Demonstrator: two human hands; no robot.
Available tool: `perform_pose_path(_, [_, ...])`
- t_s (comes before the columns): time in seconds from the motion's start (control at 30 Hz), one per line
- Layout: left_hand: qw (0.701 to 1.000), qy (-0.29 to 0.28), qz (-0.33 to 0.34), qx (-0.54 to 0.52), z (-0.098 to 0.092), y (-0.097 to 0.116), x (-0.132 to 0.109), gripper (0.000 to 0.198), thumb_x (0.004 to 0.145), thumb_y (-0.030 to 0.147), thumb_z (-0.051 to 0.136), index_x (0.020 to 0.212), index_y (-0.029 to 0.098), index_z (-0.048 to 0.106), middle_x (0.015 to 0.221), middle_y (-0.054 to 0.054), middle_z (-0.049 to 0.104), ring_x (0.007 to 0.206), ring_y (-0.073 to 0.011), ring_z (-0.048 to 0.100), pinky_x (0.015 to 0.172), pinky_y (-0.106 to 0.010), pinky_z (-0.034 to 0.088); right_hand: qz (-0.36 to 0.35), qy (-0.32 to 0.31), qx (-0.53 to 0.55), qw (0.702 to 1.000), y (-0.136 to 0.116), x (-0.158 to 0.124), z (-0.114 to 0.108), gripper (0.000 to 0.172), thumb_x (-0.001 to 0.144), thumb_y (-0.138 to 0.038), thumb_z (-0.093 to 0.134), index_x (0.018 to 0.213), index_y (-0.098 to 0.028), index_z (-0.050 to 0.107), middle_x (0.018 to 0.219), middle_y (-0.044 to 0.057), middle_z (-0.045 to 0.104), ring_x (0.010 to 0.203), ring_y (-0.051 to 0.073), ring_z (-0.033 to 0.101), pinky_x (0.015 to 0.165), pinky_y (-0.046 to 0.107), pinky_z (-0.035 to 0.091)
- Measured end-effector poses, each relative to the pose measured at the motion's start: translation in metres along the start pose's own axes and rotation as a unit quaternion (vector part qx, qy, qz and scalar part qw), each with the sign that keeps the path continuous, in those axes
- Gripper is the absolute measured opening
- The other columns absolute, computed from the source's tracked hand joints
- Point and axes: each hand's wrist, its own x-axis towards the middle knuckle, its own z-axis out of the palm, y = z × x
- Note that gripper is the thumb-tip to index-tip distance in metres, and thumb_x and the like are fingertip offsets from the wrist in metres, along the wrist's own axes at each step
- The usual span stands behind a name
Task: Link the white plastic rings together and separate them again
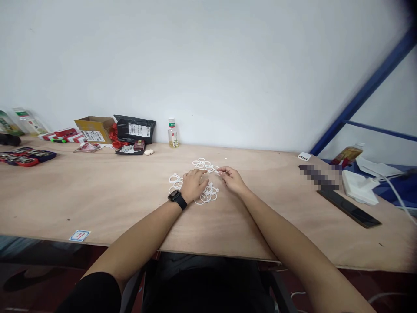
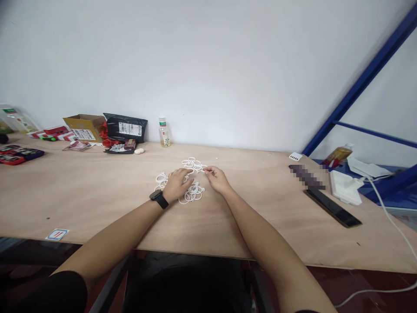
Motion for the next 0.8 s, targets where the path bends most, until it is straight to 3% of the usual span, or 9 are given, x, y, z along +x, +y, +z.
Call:
perform_pose_path(0.1, [1.0, -0.003, -0.003, -0.012, -0.001, 0.0, 0.001, 0.036, 0.092, 0.043, 0.048, 0.12, 0.023, 0.058, 0.116, -0.008, 0.065, 0.109, -0.0241, 0.055, 0.097, -0.041, 0.035, 0.037, -0.076, 0.149, 0.985, -0.017, -0.009, 0.013, 0.035, 0.08, -0.044, 0.059, 0.102, -0.017, 0.062, 0.051, -0.007, 0.048, 0.044, 0.009, 0.043, 0.045, 0.021, 0.035])
perform_pose_path(0.27, [0.999, -0.038, 0.003, -0.02, -0.004, 0.003, 0.002, 0.035, 0.096, 0.044, 0.039, 0.089, 0.021, 0.065, 0.085, -0.003, 0.069, 0.087, -0.0195, 0.061, 0.089, -0.038, 0.035, 0.016, -0.101, 0.227, 0.969, -0.036, -0.02, 0.023, 0.034, 0.075, -0.042, 0.066, 0.097, -0.017, 0.064, 0.068, -0.002, 0.059, 0.048, 0.006, 0.046, 0.046, 0.02, 0.037])
perform_pose_path(0.63, [0.997, -0.067, 0.028, -0.018, -0.002, 0.004, 0.002, 0.041, 0.095, 0.049, 0.04, 0.077, 0.02, 0.064, 0.071, -0.001, 0.069, 0.075, -0.0168, 0.061, 0.088, -0.035, 0.035, 0.049, -0.059, 0.157, 0.985, -0.037, -0.018, 0.021, 0.019, 0.065, -0.026, 0.056, 0.078, -0.015, 0.066, 0.055, -0.004, 0.056, 0.044, 0.008, 0.047, 0.044, 0.019, 0.037])
perform_pose_path(0.8, [0.996, -0.073, 0.051, -0.03, -0.004, 0.009, 0.0, 0.041, 0.094, 0.049, 0.043, 0.075, 0.02, 0.066, 0.071, -0.001, 0.068, 0.074, -0.0166, 0.061, 0.083, -0.033, 0.036, 0.025, -0.038, 0.097, 0.994, -0.03, -0.013, 0.021, 0.02, 0.063, -0.022, 0.048, 0.069, -0.016, 0.066, 0.053, -0.003, 0.057, 0.046, 0.01, 0.048, 0.046, 0.02, 0.037])
